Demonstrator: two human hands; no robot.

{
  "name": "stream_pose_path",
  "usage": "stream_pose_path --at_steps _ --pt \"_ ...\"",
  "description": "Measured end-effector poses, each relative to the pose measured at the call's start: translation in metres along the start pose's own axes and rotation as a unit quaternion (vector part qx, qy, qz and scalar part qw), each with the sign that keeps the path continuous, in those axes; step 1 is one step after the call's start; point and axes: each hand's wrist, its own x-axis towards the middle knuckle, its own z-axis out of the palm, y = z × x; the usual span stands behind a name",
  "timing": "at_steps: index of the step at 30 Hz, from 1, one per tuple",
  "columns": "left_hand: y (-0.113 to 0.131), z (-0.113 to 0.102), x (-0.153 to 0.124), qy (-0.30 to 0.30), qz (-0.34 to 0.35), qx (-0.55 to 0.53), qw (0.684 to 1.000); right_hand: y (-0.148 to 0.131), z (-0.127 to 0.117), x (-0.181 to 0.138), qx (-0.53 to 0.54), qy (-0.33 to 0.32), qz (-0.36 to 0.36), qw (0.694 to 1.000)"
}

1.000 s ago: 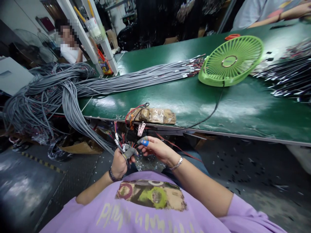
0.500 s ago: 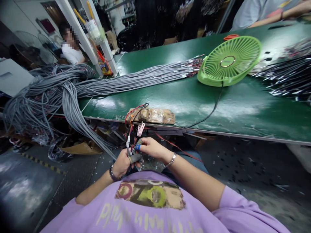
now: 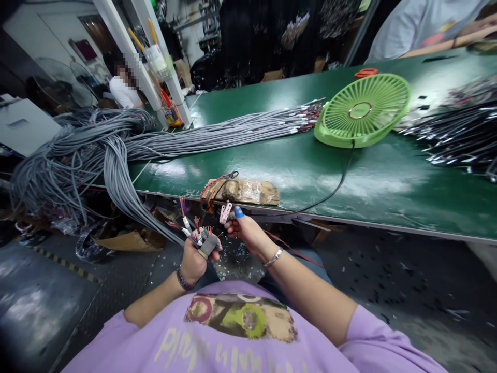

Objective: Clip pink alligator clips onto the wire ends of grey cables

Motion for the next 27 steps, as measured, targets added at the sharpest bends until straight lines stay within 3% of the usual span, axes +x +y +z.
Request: stream_pose_path --at_steps 12,22,27 --pt "0.0 0.017 0.017 0.122 0.133 0.07 0.981 -0.004 0.014 0.014 0.097 -0.034 0.006 0.995" --pt "-0.012 0.015 0.02 0.106 0.126 0.114 0.98 0.002 0.01 0.022 0.151 -0.019 0.005 0.988" --pt "-0.008 0.015 0.017 0.101 0.113 0.078 0.985 0.002 0.013 0.015 0.169 -0.02 0.036 0.985"
